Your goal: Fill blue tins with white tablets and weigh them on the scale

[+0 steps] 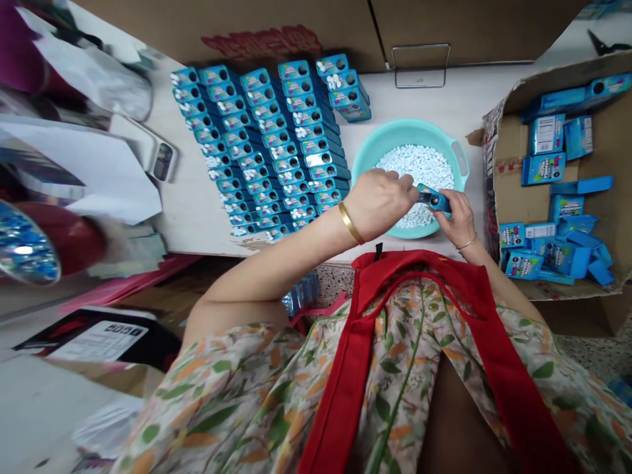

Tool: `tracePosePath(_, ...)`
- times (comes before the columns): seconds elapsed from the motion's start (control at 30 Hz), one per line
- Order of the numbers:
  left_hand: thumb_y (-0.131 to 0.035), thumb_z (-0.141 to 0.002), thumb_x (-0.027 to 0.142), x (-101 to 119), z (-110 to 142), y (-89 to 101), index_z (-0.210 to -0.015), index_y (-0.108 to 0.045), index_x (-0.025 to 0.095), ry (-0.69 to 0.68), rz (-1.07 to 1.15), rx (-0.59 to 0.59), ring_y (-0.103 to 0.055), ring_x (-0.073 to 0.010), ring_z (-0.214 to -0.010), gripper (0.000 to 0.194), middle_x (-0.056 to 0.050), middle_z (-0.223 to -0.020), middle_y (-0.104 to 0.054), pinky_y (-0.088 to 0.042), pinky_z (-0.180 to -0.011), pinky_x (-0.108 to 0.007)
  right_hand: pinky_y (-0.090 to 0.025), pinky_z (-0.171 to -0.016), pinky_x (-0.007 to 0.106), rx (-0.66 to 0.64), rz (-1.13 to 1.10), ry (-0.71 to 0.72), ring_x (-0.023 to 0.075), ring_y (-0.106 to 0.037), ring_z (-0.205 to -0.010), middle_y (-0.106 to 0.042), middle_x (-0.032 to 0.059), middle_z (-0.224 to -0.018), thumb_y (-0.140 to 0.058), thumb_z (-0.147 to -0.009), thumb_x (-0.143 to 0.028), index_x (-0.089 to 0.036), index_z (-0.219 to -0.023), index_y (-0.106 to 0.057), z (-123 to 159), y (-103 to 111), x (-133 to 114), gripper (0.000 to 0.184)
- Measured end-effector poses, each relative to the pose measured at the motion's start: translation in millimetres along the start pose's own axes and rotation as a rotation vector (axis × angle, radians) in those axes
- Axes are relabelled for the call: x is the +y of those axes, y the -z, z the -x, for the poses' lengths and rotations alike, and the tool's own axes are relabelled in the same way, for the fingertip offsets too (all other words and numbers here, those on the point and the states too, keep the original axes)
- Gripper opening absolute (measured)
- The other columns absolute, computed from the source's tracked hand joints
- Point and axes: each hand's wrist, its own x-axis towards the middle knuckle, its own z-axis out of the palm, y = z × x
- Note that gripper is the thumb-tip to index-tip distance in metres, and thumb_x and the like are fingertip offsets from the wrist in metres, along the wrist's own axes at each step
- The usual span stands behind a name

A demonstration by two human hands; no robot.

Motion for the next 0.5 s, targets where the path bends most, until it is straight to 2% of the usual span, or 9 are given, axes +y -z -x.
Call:
tracePosePath(0.1,-0.043,-0.101,0.03,-42.0,-4.2,-26.5,-0.121,-0.065,0.031,0.146,-0.049,0.081,-0.058,-0.0349,-0.107,0.03,-0.009,-0.103,-0.062,-0.048,-0.091,-0.056,-0.054,-0.105,0.055,0.036,-0.025,-0.031,0.0327,-0.065,-0.117,-0.069,0.0135,-0.123,-0.057,-0.097,-0.048,-0.025,-0.129,-0.059,1.3,2.9,5.6,0.039)
tracePosePath(0.17,-0.046,-0.092,0.027,-75.9,-11.4,-52.6,-0.13,-0.058,0.038,0.292,-0.072,0.083,-0.051,-0.0427,-0.109,0.041,-0.012,-0.11,-0.065,-0.048,-0.084,-0.064,-0.055,-0.102,0.053,0.097,-0.047,-0.066,0.0317,-0.066,-0.115,-0.069,0.013,-0.122,-0.06,-0.097,-0.05,-0.025,-0.129,-0.057,2.2,7.9,8.1,0.041)
tracePosePath(0.27,-0.042,-0.097,0.019,-108.1,-27.0,-97.8,-0.124,-0.063,0.025,0.471,-0.039,-0.02,-0.056,-0.0377,-0.115,0.034,-0.017,-0.12,-0.064,-0.046,-0.096,-0.055,-0.056,-0.101,0.051,0.185,-0.065,-0.09,0.03,-0.066,-0.114,-0.068,0.0115,-0.12,-0.064,-0.095,-0.052,-0.025,-0.127,-0.057,3.5,16.9,10.6,0.042)
tracePosePath(0.33,-0.037,-0.101,0.017,-107.9,-38.3,-126.1,-0.122,-0.064,0.018,0.447,-0.008,-0.094,-0.059,-0.0336,-0.116,0.034,-0.019,-0.124,-0.064,-0.046,-0.098,-0.048,-0.057,-0.1,0.05,0.213,-0.075,-0.109,0.0289,-0.067,-0.112,-0.067,0.0102,-0.118,-0.067,-0.093,-0.052,-0.024,-0.124,-0.057,4.7,21.5,12.8,0.043)
tracePosePath(0.43,-0.036,-0.102,0.018,-84.6,-51.9,-159.4,-0.126,-0.063,0.016,0.301,0.037,-0.154,-0.06,-0.031,-0.118,0.036,-0.017,-0.128,-0.065,-0.047,-0.094,-0.042,-0.058,-0.097,0.049,0.244,-0.111,-0.176,0.0275,-0.067,-0.108,-0.065,0.009,-0.116,-0.068,-0.092,-0.053,-0.023,-0.126,-0.055,6.2,24.7,17.7,0.047)
tracePosePath(0.5,-0.04,-0.101,0.019,-67.9,-56.6,-174.4,-0.131,-0.061,0.017,0.241,0.111,-0.157,-0.06,-0.0297,-0.122,0.037,-0.016,-0.132,-0.065,-0.048,-0.096,-0.04,-0.056,-0.101,0.049,0.179,-0.134,-0.202,0.0275,-0.065,-0.113,-0.062,0.01,-0.12,-0.063,-0.095,-0.052,-0.023,-0.133,-0.05,5.8,24.9,20.7,0.05)
